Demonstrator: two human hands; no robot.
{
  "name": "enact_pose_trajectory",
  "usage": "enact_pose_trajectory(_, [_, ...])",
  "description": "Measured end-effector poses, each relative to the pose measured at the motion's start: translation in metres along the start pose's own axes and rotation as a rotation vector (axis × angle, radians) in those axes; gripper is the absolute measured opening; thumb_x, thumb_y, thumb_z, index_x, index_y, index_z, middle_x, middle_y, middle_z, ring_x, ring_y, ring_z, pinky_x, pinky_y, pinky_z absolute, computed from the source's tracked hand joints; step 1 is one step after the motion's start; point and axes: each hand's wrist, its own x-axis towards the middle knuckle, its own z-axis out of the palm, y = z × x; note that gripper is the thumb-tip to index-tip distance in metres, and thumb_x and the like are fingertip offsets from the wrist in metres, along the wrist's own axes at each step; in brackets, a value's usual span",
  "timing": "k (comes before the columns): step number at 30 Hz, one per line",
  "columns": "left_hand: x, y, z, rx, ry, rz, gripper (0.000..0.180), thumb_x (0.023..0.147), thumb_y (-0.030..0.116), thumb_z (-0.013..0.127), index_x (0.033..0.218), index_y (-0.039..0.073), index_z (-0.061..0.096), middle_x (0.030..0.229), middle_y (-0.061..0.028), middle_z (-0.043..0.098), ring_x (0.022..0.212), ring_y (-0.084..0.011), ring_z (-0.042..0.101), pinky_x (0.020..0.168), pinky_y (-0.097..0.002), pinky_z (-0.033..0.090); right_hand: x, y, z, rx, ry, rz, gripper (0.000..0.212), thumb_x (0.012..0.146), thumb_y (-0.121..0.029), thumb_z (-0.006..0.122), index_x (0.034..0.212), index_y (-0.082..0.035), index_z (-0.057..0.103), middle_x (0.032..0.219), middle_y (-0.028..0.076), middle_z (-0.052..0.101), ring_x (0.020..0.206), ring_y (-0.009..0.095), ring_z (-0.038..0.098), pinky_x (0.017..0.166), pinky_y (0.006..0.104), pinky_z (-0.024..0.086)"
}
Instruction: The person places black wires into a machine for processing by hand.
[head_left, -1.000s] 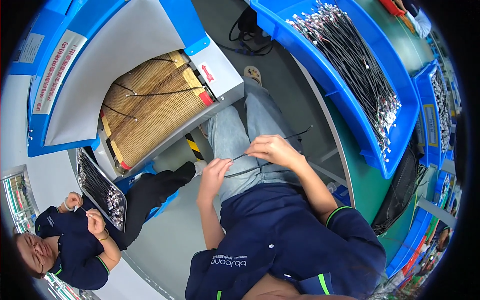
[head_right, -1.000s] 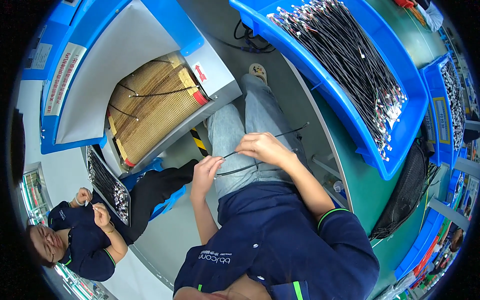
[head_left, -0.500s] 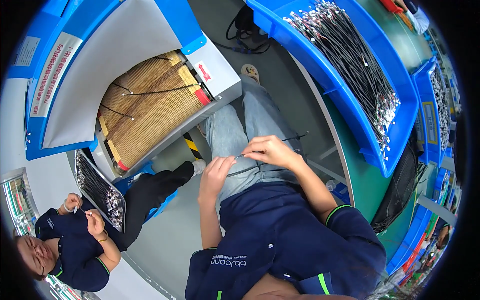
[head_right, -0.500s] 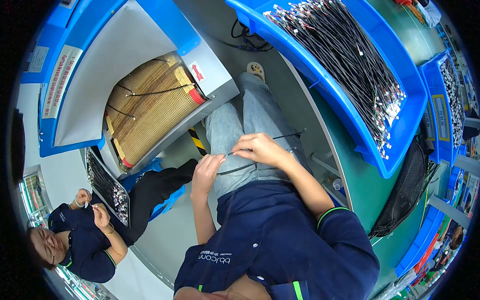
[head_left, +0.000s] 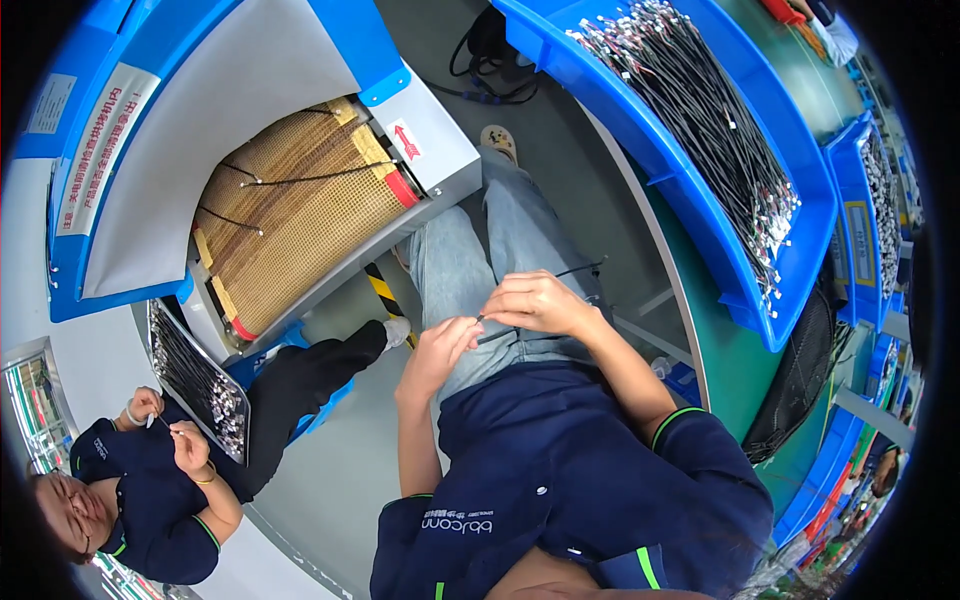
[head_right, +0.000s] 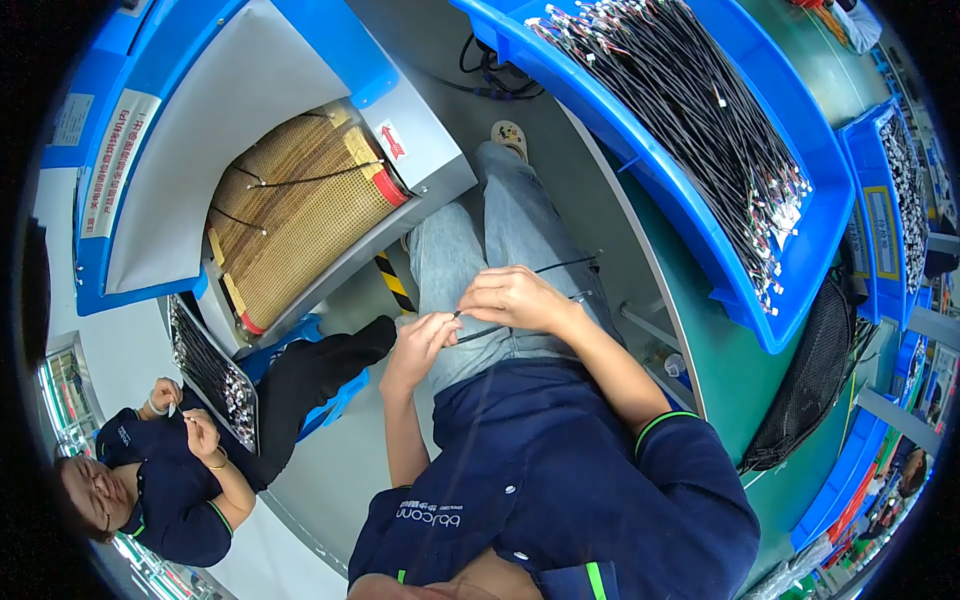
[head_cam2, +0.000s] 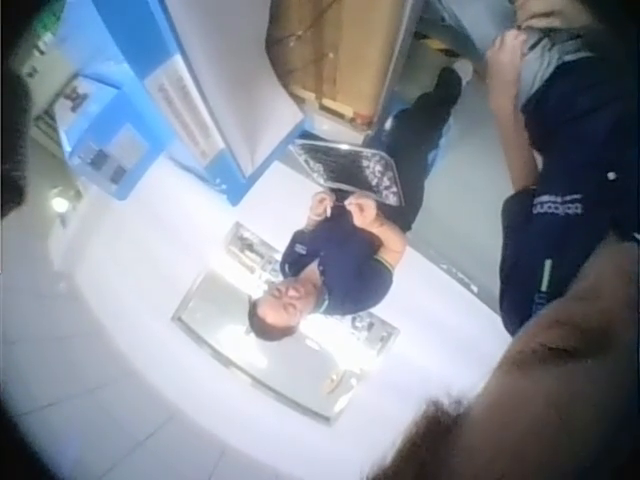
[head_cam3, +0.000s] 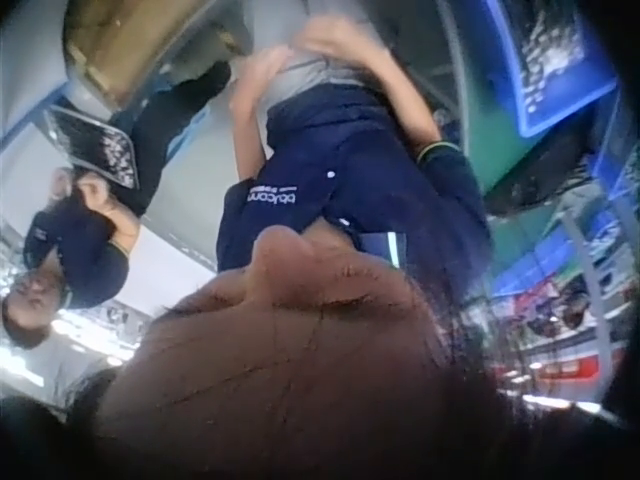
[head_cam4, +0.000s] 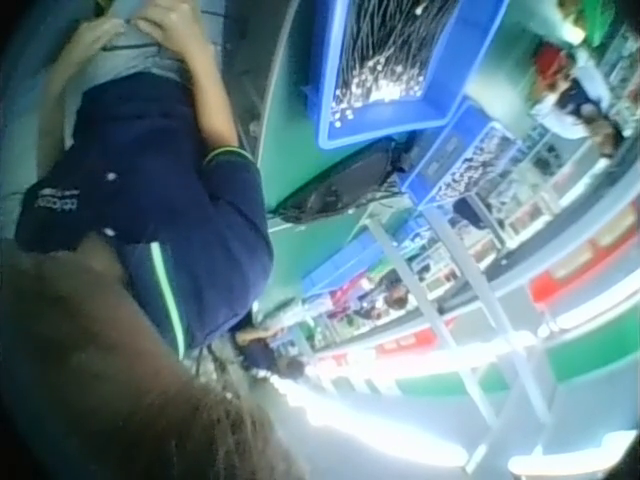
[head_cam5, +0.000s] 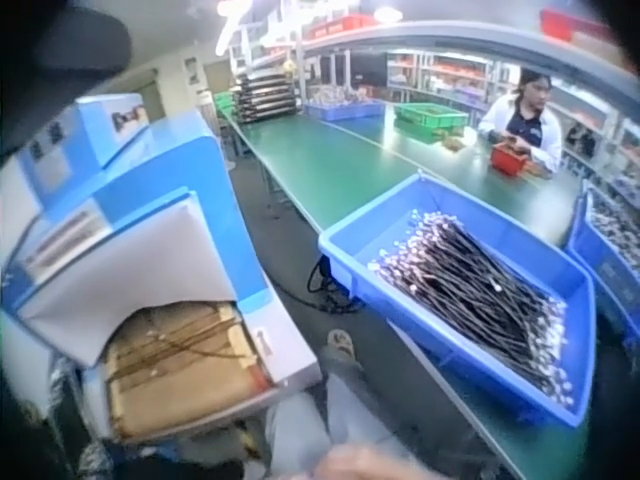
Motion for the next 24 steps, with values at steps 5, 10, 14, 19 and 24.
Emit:
enact_pose_trajectory(5, [0.001,-0.006,-0.005,0.268,0.063,0.218,0.012,0.083,0.009,0.064,0.087,-0.002,0.062,0.078,-0.0099,0.063,0.067,-0.0234,0.062,0.059,-0.0331,0.049,0.0,-0.002,0.0,0.038,-0.057,0.076,0.01,0.076,-0.01,0.068,0.085,-0.007,0.067,0.082,0.003,0.063,0.073,0.021,0.063,0.061,0.032,0.051])
enact_pose_trajectory(10, [0.006,-0.004,-0.006,0.398,0.219,0.324,0.015,0.075,0.007,0.071,0.087,0.001,0.063,0.081,-0.0086,0.064,0.071,-0.0247,0.062,0.062,-0.0342,0.049,0.0,-0.002,0.001,0.095,-0.06,0.129,0.009,0.077,-0.012,0.068,0.085,-0.007,0.066,0.081,0.003,0.062,0.071,0.023,0.063,0.06,0.0333,0.05])
enact_pose_trajectory(14, [0.011,0.002,0.0,0.38,0.368,0.348,0.016,0.072,0.006,0.073,0.085,0.002,0.063,0.082,-0.0079,0.065,0.071,-0.0248,0.062,0.063,-0.0337,0.049,0.0,-0.003,0.003,0.135,-0.062,0.218,0.01,0.078,-0.013,0.068,0.086,-0.007,0.066,0.082,0.005,0.063,0.072,0.024,0.063,0.062,0.0334,0.05])
enact_pose_trajectory(19, [0.006,-0.008,0.008,0.306,0.347,0.322,0.018,0.069,-0.002,0.071,0.085,0.002,0.063,0.082,-0.0076,0.064,0.071,-0.0242,0.062,0.063,-0.0318,0.049,-0.001,-0.003,0.001,0.171,-0.083,0.264,0.011,0.079,-0.011,0.068,0.089,-0.006,0.066,0.084,0.007,0.064,0.074,0.026,0.063,0.064,0.0329,0.05])
enact_pose_trajectory(24, [0.01,-0.008,0.01,0.31,0.371,0.345,0.02,0.066,-0.004,0.071,0.083,0.002,0.062,0.08,-0.0081,0.063,0.072,-0.0237,0.061,0.063,-0.0329,0.049,-0.007,0.003,-0.003,0.236,-0.03,0.267,0.011,0.08,-0.008,0.067,0.089,-0.003,0.066,0.084,0.01,0.063,0.075,0.028,0.062,0.065,0.0339,0.05])
